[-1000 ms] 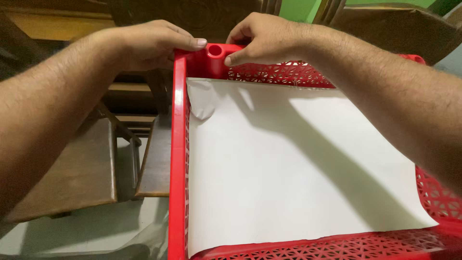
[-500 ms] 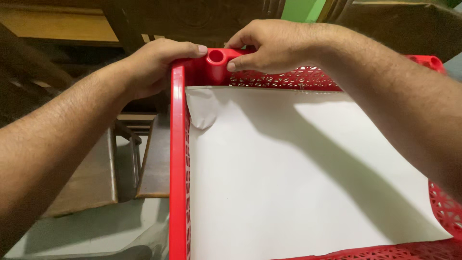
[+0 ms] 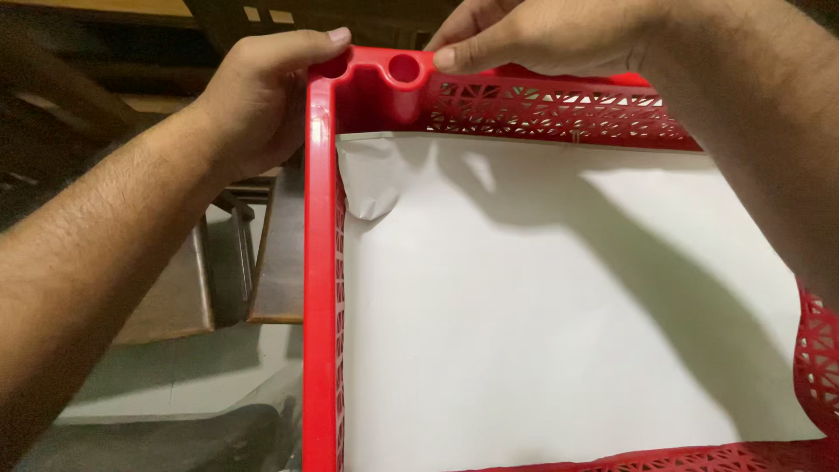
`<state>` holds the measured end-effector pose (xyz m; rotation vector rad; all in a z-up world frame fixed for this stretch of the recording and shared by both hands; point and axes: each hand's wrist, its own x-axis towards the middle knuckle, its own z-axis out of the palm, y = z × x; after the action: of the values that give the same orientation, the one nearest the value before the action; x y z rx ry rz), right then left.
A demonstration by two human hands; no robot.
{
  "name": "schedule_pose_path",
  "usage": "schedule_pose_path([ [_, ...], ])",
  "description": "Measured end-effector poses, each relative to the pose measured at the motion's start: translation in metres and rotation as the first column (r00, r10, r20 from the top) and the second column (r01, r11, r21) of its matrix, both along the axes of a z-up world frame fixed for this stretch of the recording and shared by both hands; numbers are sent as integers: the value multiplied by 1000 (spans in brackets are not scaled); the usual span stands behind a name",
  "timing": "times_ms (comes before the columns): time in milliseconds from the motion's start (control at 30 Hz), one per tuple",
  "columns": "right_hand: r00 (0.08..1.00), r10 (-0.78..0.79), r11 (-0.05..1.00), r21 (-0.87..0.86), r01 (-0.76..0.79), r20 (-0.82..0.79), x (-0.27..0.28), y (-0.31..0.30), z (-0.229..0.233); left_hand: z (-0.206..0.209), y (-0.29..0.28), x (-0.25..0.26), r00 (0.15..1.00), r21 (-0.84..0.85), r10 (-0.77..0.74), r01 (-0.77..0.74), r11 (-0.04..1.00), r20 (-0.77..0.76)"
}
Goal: The person assembles a stack of red and white plastic baskets by placing white sheets inside them and securing the corners. They repeatedly adjust the basket edges and stack them on a wooden chair.
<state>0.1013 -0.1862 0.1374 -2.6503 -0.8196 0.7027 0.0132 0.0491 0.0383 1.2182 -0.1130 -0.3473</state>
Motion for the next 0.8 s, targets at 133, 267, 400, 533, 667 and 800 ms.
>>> schedule_pose_path([
  [133, 996, -89, 994, -62, 90, 15, -6, 7, 0, -7, 3, -1, 998, 37, -8, 6, 999, 61],
  [267, 999, 38, 999, 22, -38, 12, -6, 10, -9, -15, 2, -7, 995, -119, 99, -95, 988, 29],
  [400, 996, 29, 998, -59, -24, 87, -2, 7, -15, -19, -6, -14, 985, -183, 175, -170, 968, 8],
  [533, 998, 23, 999, -25, -21, 66, -5, 11, -11, -24, -20, -18, 944, -136, 329, -326, 935, -3],
  [667, 998, 15, 998, 59, -11, -61, -8, 15, -6, -27, -30, -25, 868, -112, 487, -477, 872, 92],
  [800, 997, 42, 997, 67, -38, -59, -8, 13, -7, -17, -33, -32, 901, -153, 431, -433, 888, -48],
])
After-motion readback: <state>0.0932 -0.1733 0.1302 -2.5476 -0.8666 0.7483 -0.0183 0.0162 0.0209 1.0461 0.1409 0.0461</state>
